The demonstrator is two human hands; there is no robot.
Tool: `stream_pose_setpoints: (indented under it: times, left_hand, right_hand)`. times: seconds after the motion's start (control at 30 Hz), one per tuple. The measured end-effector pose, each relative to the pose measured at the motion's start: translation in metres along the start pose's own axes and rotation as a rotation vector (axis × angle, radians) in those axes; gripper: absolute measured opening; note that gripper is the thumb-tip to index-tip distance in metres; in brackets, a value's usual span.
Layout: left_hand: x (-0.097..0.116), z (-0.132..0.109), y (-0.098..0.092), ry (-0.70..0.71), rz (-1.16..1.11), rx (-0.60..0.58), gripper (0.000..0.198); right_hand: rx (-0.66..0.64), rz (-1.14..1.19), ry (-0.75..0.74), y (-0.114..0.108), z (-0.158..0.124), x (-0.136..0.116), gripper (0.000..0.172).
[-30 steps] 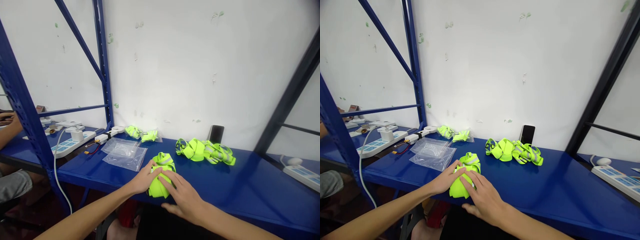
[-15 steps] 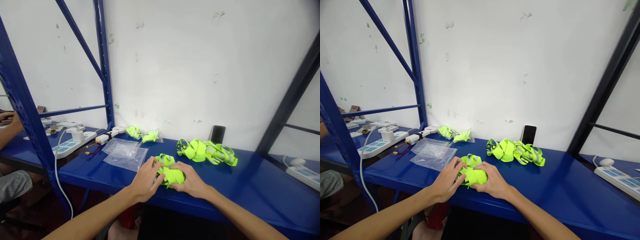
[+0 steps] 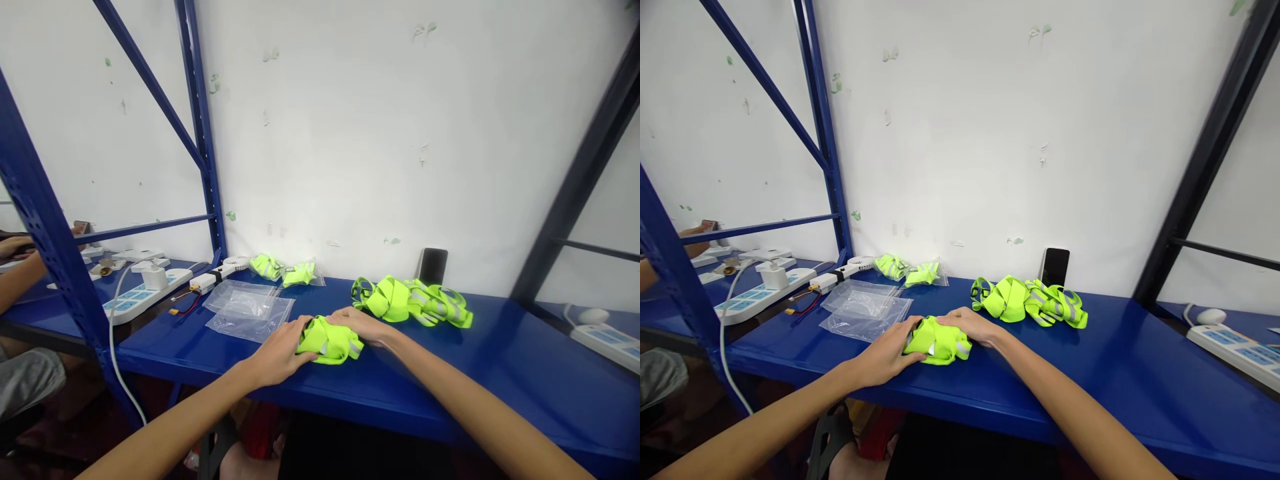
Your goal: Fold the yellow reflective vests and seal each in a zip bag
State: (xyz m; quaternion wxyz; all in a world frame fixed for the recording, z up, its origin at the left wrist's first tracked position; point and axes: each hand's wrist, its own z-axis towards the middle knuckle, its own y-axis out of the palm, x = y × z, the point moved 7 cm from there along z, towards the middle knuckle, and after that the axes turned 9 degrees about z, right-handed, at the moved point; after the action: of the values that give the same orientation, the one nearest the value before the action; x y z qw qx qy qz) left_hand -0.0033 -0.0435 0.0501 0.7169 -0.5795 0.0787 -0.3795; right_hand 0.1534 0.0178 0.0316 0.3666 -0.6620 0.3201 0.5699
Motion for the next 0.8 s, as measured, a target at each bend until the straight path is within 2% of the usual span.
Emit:
stream_pose_setpoints:
  times: [0.1, 0.17, 0.27, 0.33, 0.5, 0.6, 0.7, 0.8]
  left_hand:
    - [-0.005, 0.001, 0.003, -0.046, -0.074, 0.047, 0.046]
    - [-0.005, 0.001, 0.004, -0.061, -0.102, 0.073, 0.045]
    - [-0.003, 0.001, 0.004, -0.082, -0.101, 0.117, 0.043]
    - [0.000, 0.000, 0.003, -0.089, -0.103, 0.141, 0.041]
    - [0.006, -0.002, 0.006, -0.130, -0.039, 0.124, 0.033]
    - [0.010, -0.003, 0.005, -0.140, -0.005, 0.138, 0.027]
    - [0.013, -0.001, 0.004, -0.126, -0.011, 0.143, 0.023]
    - [0.015, 0.001, 0.002, -0.097, -0.031, 0.144, 0.021]
  right_hand:
    - [0.061, 0.093, 0.016, -0.006, 0.009, 0.005, 0.056]
    - [0.014, 0.101, 0.019, -0.003, 0.011, 0.005, 0.059]
    - [-0.117, 0.100, 0.024, 0.004, 0.010, 0.000, 0.050]
    - [-0.148, 0.064, 0.032, 0.006, 0.008, -0.007, 0.049]
    - [-0.072, -0.180, 0.014, 0.006, 0.004, -0.028, 0.048]
    - [-0.028, -0.313, -0.105, 0.016, -0.005, -0.035, 0.037]
    - [-0.028, -0.267, -0.182, 0.029, -0.019, -0.031, 0.050]
    - [-0.080, -0.210, -0.161, 0.036, -0.027, -0.024, 0.049]
